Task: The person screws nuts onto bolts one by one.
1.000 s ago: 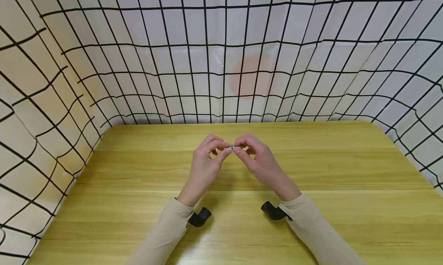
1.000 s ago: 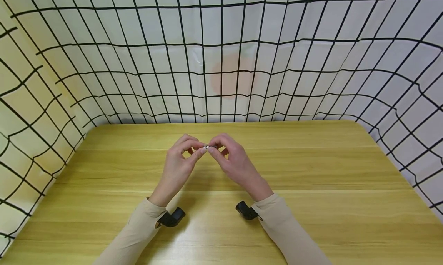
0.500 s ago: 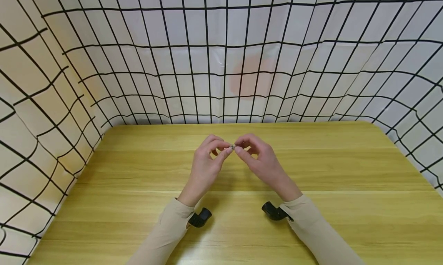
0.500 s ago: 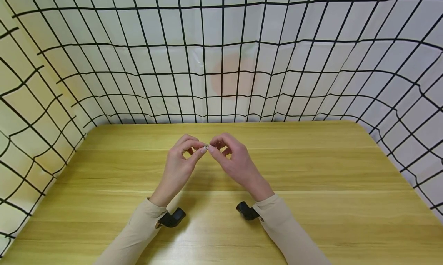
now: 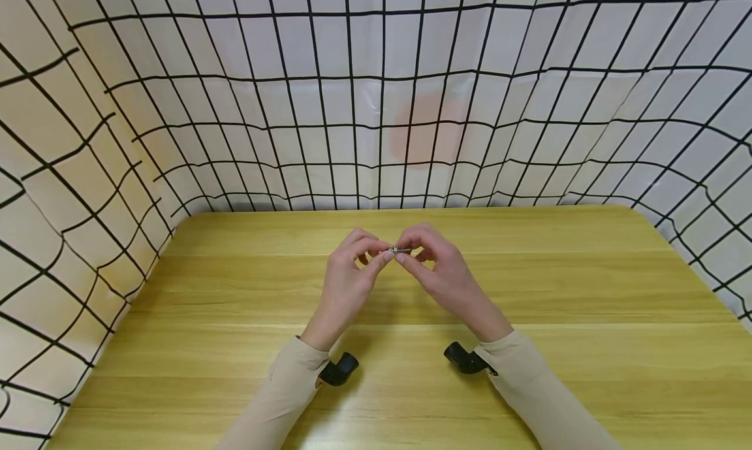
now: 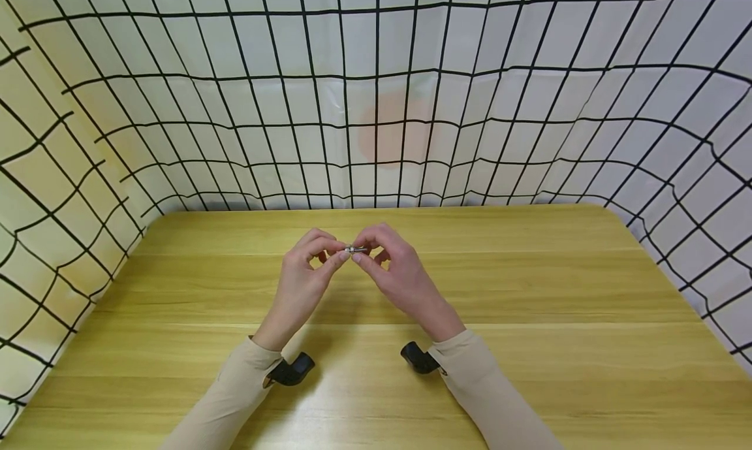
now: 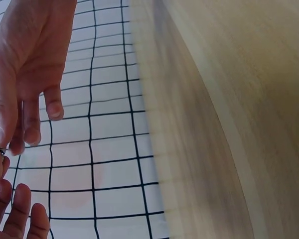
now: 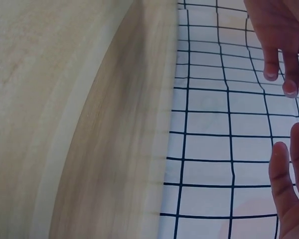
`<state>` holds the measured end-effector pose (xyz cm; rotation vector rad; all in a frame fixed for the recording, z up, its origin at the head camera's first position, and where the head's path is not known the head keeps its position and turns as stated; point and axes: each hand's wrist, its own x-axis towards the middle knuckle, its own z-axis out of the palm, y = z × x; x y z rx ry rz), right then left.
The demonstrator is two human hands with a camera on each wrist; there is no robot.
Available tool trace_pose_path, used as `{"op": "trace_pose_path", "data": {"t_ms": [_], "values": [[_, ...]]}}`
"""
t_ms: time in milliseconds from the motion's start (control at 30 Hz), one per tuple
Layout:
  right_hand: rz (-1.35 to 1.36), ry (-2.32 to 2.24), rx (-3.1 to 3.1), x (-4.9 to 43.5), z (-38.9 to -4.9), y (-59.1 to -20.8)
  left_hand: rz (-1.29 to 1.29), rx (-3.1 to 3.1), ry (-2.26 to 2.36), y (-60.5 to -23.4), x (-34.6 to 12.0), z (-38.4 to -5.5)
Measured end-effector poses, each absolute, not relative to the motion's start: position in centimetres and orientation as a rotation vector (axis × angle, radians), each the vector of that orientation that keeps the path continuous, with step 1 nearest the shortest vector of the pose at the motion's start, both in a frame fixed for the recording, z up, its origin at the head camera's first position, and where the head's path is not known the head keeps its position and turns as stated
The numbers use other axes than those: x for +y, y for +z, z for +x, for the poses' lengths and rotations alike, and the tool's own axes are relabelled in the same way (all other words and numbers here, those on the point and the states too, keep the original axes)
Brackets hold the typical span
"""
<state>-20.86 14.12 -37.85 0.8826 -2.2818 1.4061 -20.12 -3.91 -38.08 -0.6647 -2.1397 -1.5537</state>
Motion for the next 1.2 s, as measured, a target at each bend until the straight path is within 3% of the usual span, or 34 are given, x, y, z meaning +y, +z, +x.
{"op": "trace_pose_path", "data": {"t_ms": [600, 933, 1200], "values": [[0.805, 1.583, -2.365, 13.7, -20.6, -38.1, -0.676, -2.155, -1.499, -38.2, -3.7, -20.0], [0.873, 1.488, -2.265, 13.2, -18.6, -34.9, -0.652, -2.125, -1.553, -38.0, -3.9, -20.1], [0.892, 1.381, -2.219, 13.7, -20.4, -37.5, -0.671, -2.123, -1.546, -38.0, -3.9, -20.1]]}}
